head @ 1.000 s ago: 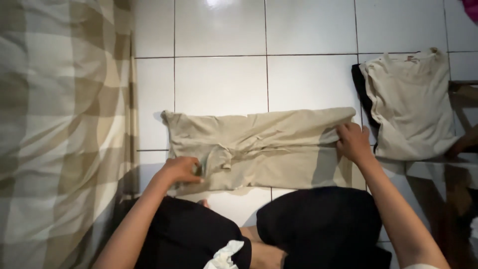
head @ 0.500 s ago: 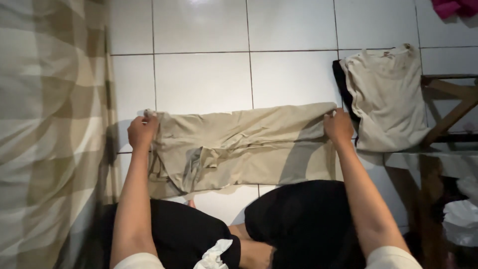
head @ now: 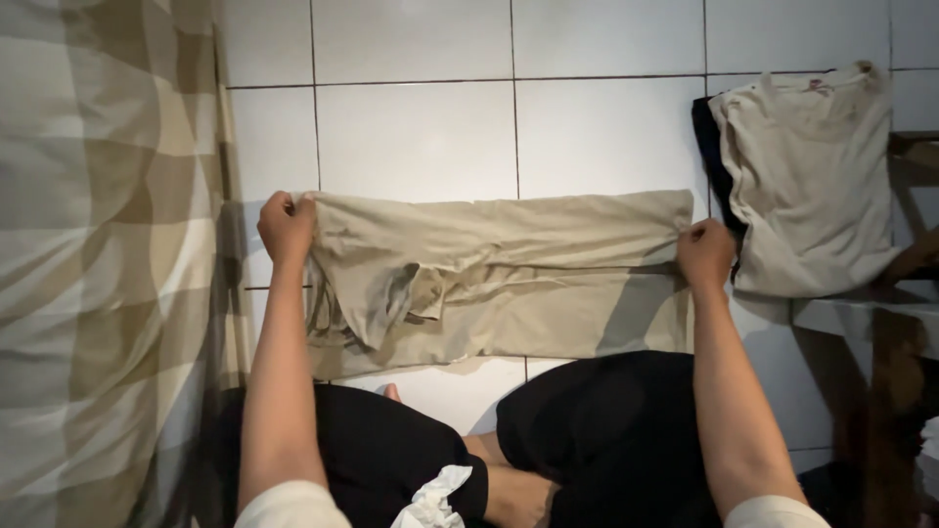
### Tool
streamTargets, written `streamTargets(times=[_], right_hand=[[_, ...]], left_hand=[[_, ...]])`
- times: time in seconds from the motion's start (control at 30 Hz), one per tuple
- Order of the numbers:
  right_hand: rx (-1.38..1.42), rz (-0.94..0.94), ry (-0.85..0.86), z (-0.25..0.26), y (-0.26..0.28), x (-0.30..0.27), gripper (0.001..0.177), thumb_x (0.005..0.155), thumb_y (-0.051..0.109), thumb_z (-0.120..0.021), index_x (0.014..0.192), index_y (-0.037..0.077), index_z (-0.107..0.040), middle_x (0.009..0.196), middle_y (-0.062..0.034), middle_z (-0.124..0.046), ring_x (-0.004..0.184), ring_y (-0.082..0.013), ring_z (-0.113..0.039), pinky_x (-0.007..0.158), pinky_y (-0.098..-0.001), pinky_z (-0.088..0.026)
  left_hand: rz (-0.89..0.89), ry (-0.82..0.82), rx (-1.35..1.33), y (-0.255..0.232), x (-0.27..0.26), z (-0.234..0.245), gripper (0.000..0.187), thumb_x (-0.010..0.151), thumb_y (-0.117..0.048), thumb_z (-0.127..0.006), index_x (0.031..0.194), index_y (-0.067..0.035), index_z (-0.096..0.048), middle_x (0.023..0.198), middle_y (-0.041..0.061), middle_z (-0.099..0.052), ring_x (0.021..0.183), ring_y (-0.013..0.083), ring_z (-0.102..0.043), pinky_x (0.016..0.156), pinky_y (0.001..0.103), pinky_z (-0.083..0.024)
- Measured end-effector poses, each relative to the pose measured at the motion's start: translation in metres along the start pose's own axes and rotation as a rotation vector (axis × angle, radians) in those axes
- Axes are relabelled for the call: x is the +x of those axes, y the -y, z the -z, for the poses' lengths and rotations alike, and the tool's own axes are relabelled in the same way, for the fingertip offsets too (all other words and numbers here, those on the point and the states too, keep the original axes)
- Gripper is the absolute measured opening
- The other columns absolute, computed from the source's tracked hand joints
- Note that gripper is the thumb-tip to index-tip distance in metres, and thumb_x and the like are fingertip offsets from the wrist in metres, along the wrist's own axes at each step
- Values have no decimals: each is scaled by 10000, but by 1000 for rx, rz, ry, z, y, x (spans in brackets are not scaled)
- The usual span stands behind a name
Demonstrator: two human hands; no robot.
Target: The person folds a beige t-shirt and a black t-shirt on a tiled floor. They smooth each shirt, fold the sides inward, fold the bottom up, and then fold the top down to create neat rectangles. The folded shirts are placed on a nearby stack.
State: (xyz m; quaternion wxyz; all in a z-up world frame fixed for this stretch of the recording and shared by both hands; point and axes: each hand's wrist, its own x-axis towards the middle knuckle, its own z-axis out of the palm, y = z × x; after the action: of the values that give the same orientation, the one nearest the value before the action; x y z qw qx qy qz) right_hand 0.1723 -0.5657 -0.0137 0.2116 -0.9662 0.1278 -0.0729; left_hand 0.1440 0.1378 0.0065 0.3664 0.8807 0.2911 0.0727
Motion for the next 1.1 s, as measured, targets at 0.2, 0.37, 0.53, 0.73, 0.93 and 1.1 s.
streamTargets(times=[0.2,0.37,0.53,0.73,0.93,1.1], right_hand=[[-130,26,-33,14,38,-11,214,888,163,-722,1036,21,-661,1028,-219,-691,999,-421,-645,846,-515,-509],[-139,347,-46,5,124,-23,307,897,130,-722,1170,17,-638,1227,-220,-633,1169,-412,-579,979,-524,-459],[-41,539,10,-16,146,3,270,917,62,-664,1187,54,-670,1298,-235,-628,1194,-412,-578,981,-518,-477],[-104,637,64,8,125,39,167,916,126,-706,1039,20,-668,1224,-227,-639,1134,-432,-592,927,-541,-483],[-151,667,85,22,111,33,167,986,144,-698,1040,-6,-647,1189,-218,-628,1076,-431,-587,913,-528,-469],[-173,614,14,20,113,34,147,987,163,-700,974,29,-639,1121,-170,-615,1038,-391,-579,870,-515,-454]], left_hand=[[225,-35,79,-43,-5,-13,333,893,-340,-797,832,-67,-618,882,118,-682,837,315,-641,755,438,-497],[-377,-211,326,-90,-56,-49,394,869,-200,-767,1208,-53,-631,1316,160,-595,1276,368,-522,1021,581,-368],[-428,-56,316,-103,-82,-53,206,947,-153,-729,1135,-111,-656,1261,108,-627,1241,319,-564,1074,612,-344],[19,-258,179,-51,-73,-27,348,934,-281,-765,1136,-58,-591,1108,166,-612,1052,392,-588,860,516,-474],[-9,-290,214,-35,-60,-36,310,929,-281,-787,1052,-67,-599,1008,130,-650,995,378,-602,811,520,-481],[-156,-175,160,-13,-44,-31,105,942,-161,-714,898,-84,-657,928,86,-687,956,353,-615,831,482,-488]])
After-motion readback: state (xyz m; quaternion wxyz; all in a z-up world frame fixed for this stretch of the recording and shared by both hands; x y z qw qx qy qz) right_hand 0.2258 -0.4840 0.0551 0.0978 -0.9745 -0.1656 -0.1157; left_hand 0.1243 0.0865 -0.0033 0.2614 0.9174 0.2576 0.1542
